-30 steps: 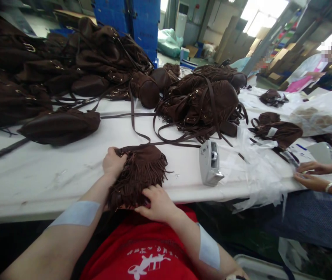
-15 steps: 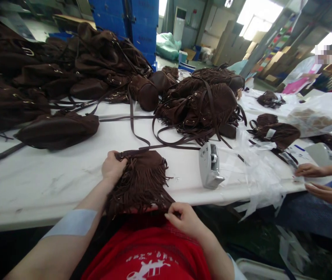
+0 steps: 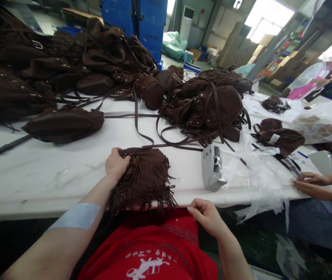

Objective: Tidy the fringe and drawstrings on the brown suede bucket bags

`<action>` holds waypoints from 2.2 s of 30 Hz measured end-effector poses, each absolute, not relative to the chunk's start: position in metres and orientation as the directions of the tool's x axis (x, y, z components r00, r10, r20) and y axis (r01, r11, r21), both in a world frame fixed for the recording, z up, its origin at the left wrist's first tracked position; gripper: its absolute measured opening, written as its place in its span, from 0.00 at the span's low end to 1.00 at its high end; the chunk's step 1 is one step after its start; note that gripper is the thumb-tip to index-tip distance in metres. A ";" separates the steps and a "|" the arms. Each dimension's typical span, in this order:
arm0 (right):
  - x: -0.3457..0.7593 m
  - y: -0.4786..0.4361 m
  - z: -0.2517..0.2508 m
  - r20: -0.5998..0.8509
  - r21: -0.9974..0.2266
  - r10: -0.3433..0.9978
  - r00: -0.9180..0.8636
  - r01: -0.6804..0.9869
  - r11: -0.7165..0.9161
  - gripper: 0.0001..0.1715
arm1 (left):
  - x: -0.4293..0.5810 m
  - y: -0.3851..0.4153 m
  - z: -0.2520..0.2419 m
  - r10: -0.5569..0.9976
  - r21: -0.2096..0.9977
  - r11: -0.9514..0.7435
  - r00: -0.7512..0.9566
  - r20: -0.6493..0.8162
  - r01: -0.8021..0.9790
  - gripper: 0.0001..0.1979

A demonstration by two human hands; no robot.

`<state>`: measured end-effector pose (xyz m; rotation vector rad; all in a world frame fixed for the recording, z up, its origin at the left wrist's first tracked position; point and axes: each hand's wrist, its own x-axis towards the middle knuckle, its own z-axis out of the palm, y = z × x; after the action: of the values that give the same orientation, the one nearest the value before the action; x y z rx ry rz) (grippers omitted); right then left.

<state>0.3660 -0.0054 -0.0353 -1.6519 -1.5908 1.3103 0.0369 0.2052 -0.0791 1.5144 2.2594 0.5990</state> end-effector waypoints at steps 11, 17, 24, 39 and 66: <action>0.264 0.090 -0.007 0.157 -0.655 0.907 -0.391 0.646 0.392 0.24 | 0.037 0.206 -0.080 0.935 0.518 0.324 -0.350 -0.050 0.792 0.20; 0.188 0.124 -0.024 0.021 -0.373 0.911 -0.413 0.842 0.390 0.23 | 0.036 0.205 -0.078 0.936 0.507 0.322 -0.350 -0.042 0.800 0.19; 0.224 0.051 -0.039 -0.040 -0.495 0.837 -0.546 0.738 0.458 0.12 | 0.037 0.203 -0.079 0.941 0.512 0.309 -0.335 -0.044 0.802 0.20; 0.233 0.041 -0.048 0.030 -0.632 0.894 -0.447 0.684 0.363 0.22 | 0.037 0.206 -0.083 0.935 0.511 0.315 -0.353 -0.026 0.799 0.21; 0.361 -0.007 0.003 -0.524 -0.842 0.704 -0.479 0.413 -0.346 0.22 | 0.036 0.204 -0.081 0.939 0.540 0.316 -0.339 -0.059 0.780 0.19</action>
<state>0.3611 -0.0065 0.0030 -1.4624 -1.6468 1.9144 0.0357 0.2039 -0.0810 1.5335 2.2257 0.6042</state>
